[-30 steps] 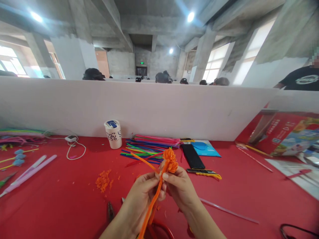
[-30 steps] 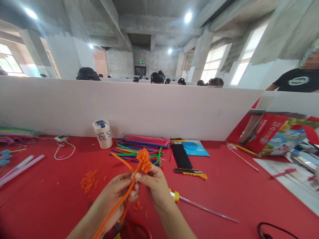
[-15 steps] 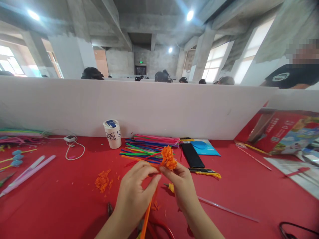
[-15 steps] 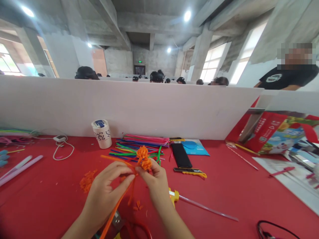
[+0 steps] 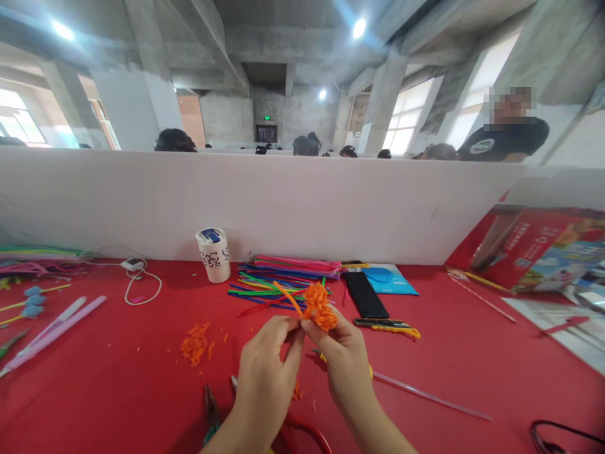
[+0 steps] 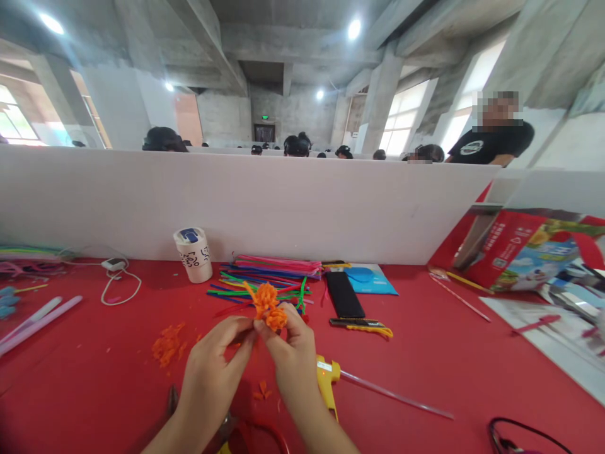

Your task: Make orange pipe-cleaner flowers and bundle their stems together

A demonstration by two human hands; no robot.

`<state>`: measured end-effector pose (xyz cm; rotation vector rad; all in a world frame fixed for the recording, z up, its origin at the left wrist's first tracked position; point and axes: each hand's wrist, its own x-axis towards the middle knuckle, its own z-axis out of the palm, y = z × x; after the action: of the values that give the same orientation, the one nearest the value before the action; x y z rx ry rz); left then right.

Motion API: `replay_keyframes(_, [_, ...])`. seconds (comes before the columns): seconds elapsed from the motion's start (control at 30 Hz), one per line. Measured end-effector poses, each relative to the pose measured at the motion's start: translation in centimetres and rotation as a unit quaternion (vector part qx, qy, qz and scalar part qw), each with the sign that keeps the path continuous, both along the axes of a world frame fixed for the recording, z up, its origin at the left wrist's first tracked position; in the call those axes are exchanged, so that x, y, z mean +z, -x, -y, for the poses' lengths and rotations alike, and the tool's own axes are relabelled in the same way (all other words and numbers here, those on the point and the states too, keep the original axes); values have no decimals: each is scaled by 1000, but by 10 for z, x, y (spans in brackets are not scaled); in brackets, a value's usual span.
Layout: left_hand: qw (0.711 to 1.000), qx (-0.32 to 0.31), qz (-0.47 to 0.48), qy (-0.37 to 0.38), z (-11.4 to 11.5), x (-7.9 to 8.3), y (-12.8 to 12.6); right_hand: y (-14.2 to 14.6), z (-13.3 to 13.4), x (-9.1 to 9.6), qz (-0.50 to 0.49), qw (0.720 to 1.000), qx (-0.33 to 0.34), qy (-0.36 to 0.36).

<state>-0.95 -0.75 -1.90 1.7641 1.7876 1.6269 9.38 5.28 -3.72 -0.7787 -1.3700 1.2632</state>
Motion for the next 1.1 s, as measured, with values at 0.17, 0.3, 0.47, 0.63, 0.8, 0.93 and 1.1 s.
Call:
replay_keyframes(0.17, [949,-74,269,145,-6,12,1,-2,-5,0,-4,999,38,16])
replay_keyframes(0.3, [856,-164,446,204,-12,8,8,-2,-5,9,-51,990,103,77])
replay_keyframes(0.47, [782,-208,545,219,-10,7,7,-6,-5,17,-100,970,169,143])
replay_keyframes(0.63, [782,-182,566,188,-5,15,10,-15,-16,17,-93,951,254,149])
replay_keyframes(0.8, [851,-139,486,144,-11,11,19,-16,-17,22,9,960,253,122])
replay_keyframes(0.93, [866,-138,453,162,-9,11,21,-15,-13,27,113,970,189,107])
replay_keyframes(1.1, [828,-180,491,203,-5,14,24,-17,-8,33,130,970,178,104])
